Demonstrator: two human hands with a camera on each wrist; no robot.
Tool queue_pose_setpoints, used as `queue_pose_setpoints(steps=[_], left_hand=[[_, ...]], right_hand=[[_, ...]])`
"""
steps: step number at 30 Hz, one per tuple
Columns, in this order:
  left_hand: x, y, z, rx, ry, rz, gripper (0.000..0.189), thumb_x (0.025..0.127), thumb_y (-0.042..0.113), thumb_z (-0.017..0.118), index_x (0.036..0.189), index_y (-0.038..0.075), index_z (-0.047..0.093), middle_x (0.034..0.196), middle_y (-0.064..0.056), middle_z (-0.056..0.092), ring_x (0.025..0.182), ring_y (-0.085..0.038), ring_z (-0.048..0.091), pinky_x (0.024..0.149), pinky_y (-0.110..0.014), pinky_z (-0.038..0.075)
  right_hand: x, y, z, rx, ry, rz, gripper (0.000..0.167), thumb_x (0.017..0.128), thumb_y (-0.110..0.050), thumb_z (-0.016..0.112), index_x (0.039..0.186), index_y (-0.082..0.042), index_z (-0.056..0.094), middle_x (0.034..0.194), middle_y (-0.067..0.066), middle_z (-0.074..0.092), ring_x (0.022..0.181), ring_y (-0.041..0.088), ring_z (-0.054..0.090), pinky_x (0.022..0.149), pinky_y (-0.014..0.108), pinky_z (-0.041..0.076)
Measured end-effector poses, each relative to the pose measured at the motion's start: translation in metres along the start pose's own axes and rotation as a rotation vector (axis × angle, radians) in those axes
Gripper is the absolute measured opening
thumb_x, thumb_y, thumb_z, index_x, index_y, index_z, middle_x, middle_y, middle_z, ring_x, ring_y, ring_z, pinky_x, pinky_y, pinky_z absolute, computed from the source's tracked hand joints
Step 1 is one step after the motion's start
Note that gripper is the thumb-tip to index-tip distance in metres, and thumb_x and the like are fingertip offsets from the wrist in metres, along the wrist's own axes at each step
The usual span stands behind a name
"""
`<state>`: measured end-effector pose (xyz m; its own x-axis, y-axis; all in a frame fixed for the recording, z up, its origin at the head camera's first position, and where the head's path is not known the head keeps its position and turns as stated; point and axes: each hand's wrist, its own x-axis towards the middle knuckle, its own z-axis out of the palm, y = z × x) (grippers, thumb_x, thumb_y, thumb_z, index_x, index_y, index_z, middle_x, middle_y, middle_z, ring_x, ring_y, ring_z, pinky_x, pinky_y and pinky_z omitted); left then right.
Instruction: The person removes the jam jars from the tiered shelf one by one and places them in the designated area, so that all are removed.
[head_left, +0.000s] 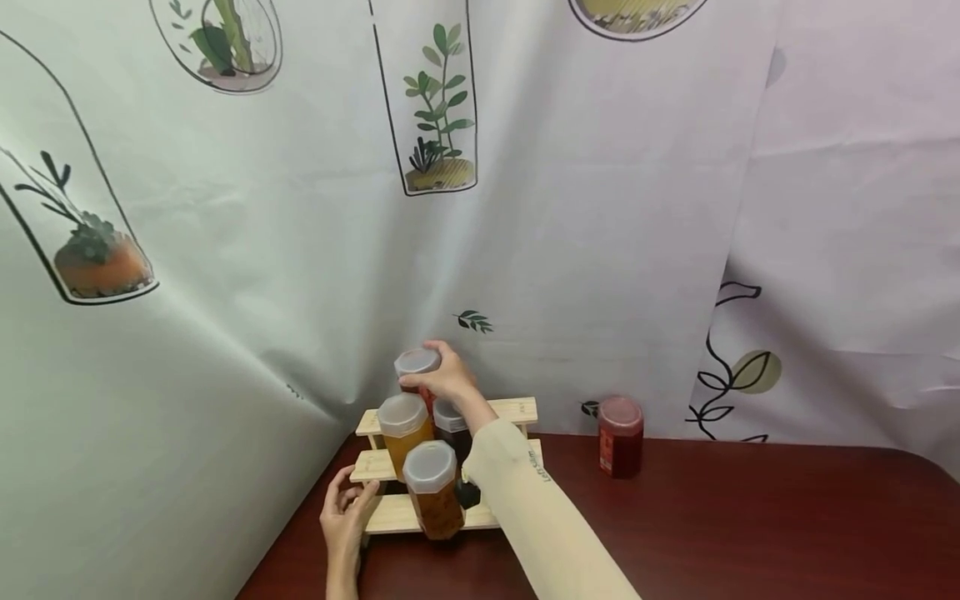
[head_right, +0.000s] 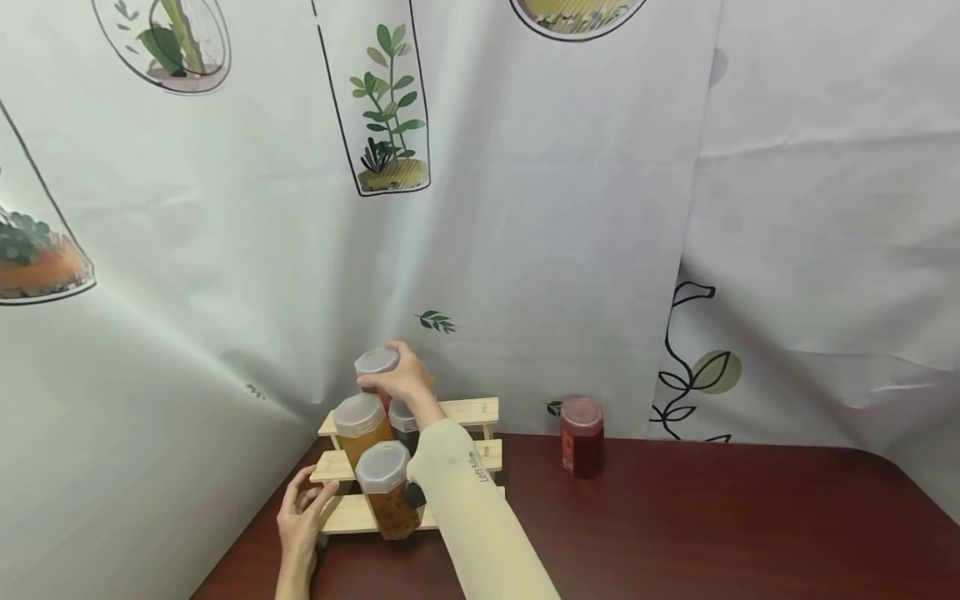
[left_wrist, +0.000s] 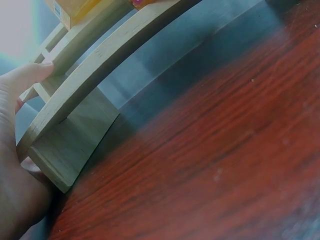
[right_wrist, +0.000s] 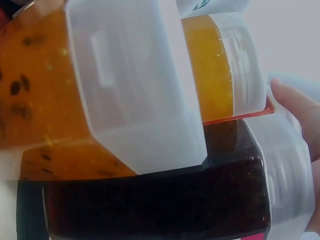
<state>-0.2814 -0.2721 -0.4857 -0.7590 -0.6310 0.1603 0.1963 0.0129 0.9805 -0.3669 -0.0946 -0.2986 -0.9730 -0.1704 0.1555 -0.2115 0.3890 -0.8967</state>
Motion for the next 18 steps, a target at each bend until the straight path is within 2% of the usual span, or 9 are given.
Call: queue_pose_setpoints(steps=[3,6,10,14,16,18], left_hand=[[0.001,0.004,-0.001,-0.020,0.001,0.001,0.046,0.082,0.015,0.079,0.124,0.016,0.059,0.067,0.017,0.057,0.069,0.003,0.051,0.063,-0.011,0.041],[0.003,0.007,-0.003,-0.041,0.021,0.008,0.042,0.082,0.013,0.079,0.119,0.022,0.061,0.066,0.017,0.056,0.067,0.003,0.051,0.061,-0.011,0.041],[0.003,0.007,-0.002,-0.041,0.008,0.004,0.043,0.082,0.013,0.079,0.120,0.019,0.061,0.066,0.017,0.057,0.067,0.003,0.051,0.061,-0.011,0.041],[0.001,0.006,-0.002,-0.010,0.008,0.000,0.047,0.082,0.015,0.079,0.125,0.013,0.059,0.066,0.018,0.057,0.067,0.003,0.051,0.062,-0.011,0.041],[-0.001,0.004,-0.001,-0.018,0.016,0.004,0.044,0.082,0.013,0.079,0.122,0.016,0.061,0.065,0.017,0.057,0.066,0.003,0.051,0.061,-0.011,0.041],[-0.003,0.001,0.003,-0.023,0.015,0.001,0.043,0.082,0.012,0.079,0.121,0.017,0.061,0.065,0.017,0.056,0.065,0.003,0.051,0.060,-0.012,0.041]], right_hand=[[0.000,-0.004,0.001,0.029,0.007,-0.012,0.076,0.075,-0.034,0.084,0.141,-0.021,0.049,0.132,0.012,0.060,0.109,0.025,0.059,0.085,0.033,0.048],[0.000,-0.008,0.002,0.068,0.004,-0.025,0.077,0.074,-0.031,0.085,0.141,-0.017,0.049,0.131,0.013,0.060,0.110,0.024,0.059,0.083,0.031,0.049],[-0.001,-0.009,0.003,0.100,0.051,-0.011,0.075,0.073,-0.027,0.086,0.138,-0.014,0.052,0.128,0.014,0.061,0.110,0.025,0.060,0.087,0.035,0.051],[-0.001,-0.004,0.004,0.089,0.114,0.007,0.073,0.071,-0.028,0.088,0.135,-0.013,0.055,0.124,0.014,0.063,0.106,0.024,0.061,0.089,0.037,0.050],[-0.002,-0.001,0.004,0.099,0.149,0.011,0.073,0.071,-0.028,0.088,0.134,-0.012,0.056,0.124,0.014,0.064,0.105,0.024,0.062,0.090,0.038,0.050],[-0.002,0.003,0.001,0.153,0.186,0.003,0.072,0.071,-0.026,0.088,0.134,-0.010,0.056,0.126,0.015,0.064,0.107,0.026,0.062,0.092,0.039,0.051]])
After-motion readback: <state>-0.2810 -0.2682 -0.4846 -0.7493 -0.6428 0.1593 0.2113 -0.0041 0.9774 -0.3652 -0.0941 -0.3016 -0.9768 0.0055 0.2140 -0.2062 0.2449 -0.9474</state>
